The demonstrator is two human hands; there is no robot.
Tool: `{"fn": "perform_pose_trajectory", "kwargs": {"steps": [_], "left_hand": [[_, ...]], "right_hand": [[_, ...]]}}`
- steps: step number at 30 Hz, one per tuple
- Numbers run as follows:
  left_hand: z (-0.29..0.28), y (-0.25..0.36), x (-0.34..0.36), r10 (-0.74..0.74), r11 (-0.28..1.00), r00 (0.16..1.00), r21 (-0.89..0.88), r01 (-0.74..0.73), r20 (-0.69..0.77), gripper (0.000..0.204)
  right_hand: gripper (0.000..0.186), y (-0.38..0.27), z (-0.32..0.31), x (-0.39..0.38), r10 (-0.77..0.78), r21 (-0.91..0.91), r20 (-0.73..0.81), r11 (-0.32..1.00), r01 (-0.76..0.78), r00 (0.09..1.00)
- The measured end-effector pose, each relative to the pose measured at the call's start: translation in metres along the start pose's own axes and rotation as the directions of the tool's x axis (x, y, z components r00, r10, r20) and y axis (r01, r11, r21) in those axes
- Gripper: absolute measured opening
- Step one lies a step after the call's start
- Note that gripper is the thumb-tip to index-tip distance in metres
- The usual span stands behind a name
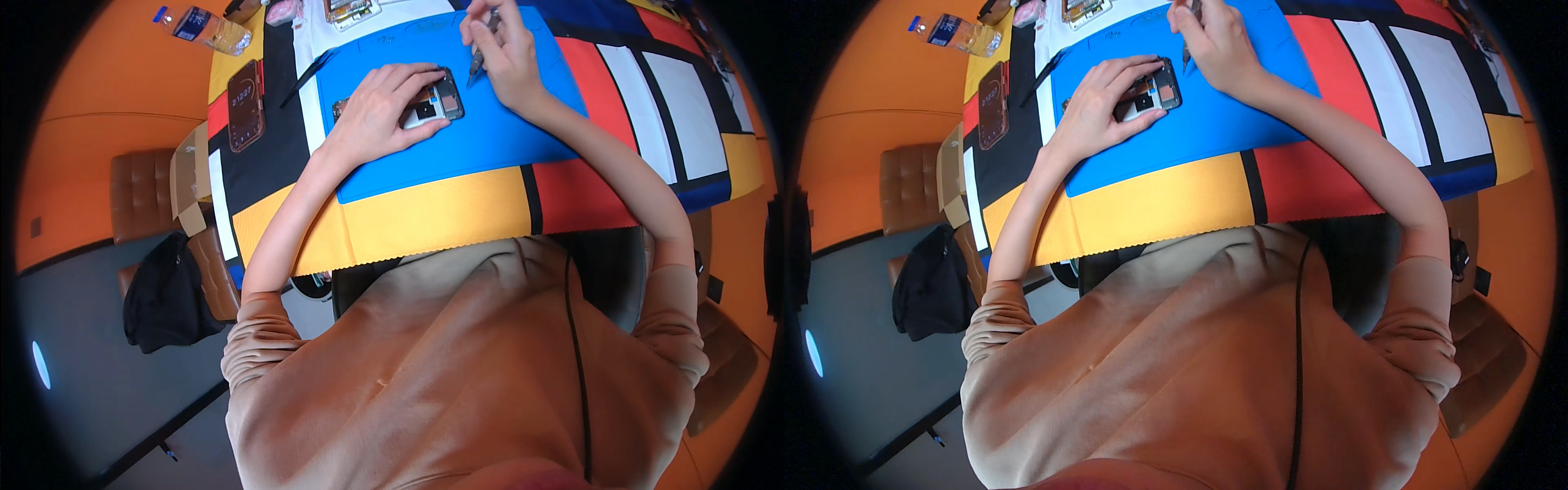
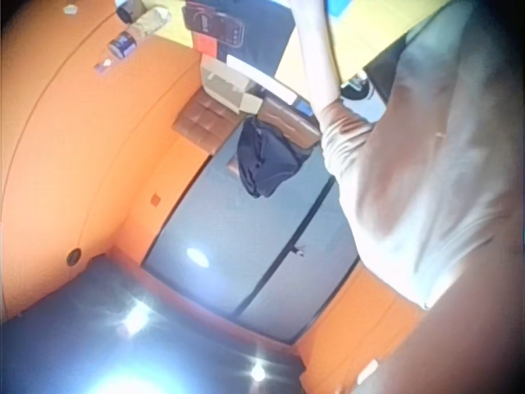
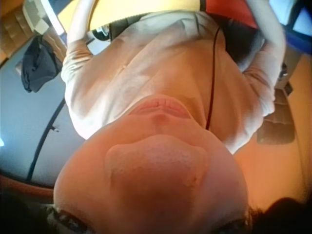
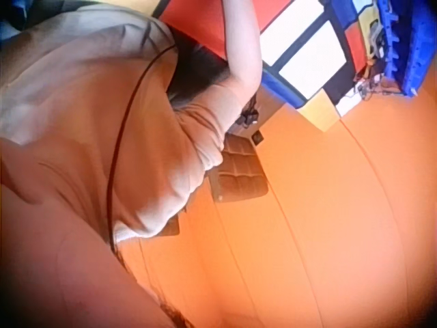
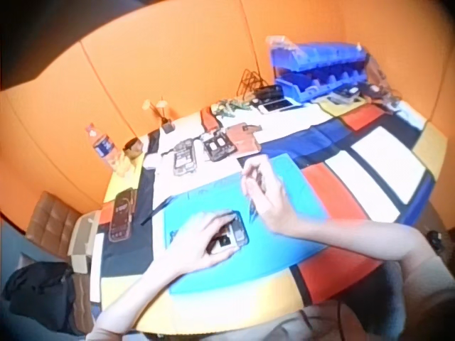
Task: The person uses a screwdriver to remove screws from a disassembled smartphone placed on a multi-colored mat. They repeatedly unscrew and remove screws from various locations on the phone's internal frame, then place the screws on the mat. The phone remains open throughout the clip.
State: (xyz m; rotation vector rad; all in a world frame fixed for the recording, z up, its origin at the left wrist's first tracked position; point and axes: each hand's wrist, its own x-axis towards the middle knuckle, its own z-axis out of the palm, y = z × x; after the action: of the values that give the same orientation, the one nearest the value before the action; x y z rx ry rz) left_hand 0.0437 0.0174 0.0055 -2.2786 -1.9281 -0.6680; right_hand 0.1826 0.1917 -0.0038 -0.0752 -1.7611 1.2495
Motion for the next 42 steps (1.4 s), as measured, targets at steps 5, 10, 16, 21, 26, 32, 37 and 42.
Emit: {"fn": "perform_pose_trajectory", "kwargs": {"steps": [5, 10, 16, 21, 26, 32, 37, 42], "left_hand": [[0.003, -0.004, -0.007, -0.085, 0.992, 0.994, 0.083, 0.090, -0.063, 0.052], [0.008, -0.007, -0.008, 0.014, 0.998, 0.995, 0.064, -0.007, -0.103, 0.041], [0.008, -0.008, -0.013, -0.010, 1.000, 0.999, -0.016, 0.009, -0.049, 0.040], [0.008, -0.008, -0.013, 0.002, 1.000, 0.998, 0.009, -0.001, -0.065, 0.039], [0.007, -0.007, -0.011, 0.019, 1.000, 0.993, 0.019, -0.017, -0.116, 0.035], [0.006, -0.005, -0.009, -0.007, 1.000, 0.993, 0.001, 0.007, -0.119, 0.031], [0.005, -0.005, -0.009, -0.001, 1.000, 0.993, 0.002, 0.001, -0.121, 0.031], [0.005, -0.005, -0.009, 0.009, 1.000, 0.994, 0.002, -0.009, -0.112, 0.032]], "right_hand": [[0.007, -0.013, 0.000, -0.009, 0.159, 0.069, 0.010, 0.985, -0.159, 0.987], [0.007, -0.005, 0.000, -0.014, 0.050, -0.009, 0.129, 0.999, -0.049, 0.990], [0.008, 0.003, -0.003, -0.019, -0.043, -0.084, 0.192, 0.995, 0.060, 0.980], [0.009, 0.004, -0.003, -0.021, -0.052, -0.057, 0.204, 0.996, 0.065, 0.977], [0.010, 0.005, -0.005, -0.021, -0.087, -0.102, 0.235, 0.988, 0.113, 0.968], [0.011, 0.002, -0.005, -0.019, -0.184, -0.174, 0.247, 0.957, 0.230, 0.951], [0.012, 0.000, -0.005, -0.016, -0.322, -0.225, 0.300, 0.891, 0.395, 0.898], [0.011, 0.001, -0.006, -0.014, -0.385, -0.275, 0.358, 0.827, 0.491, 0.850]]}}
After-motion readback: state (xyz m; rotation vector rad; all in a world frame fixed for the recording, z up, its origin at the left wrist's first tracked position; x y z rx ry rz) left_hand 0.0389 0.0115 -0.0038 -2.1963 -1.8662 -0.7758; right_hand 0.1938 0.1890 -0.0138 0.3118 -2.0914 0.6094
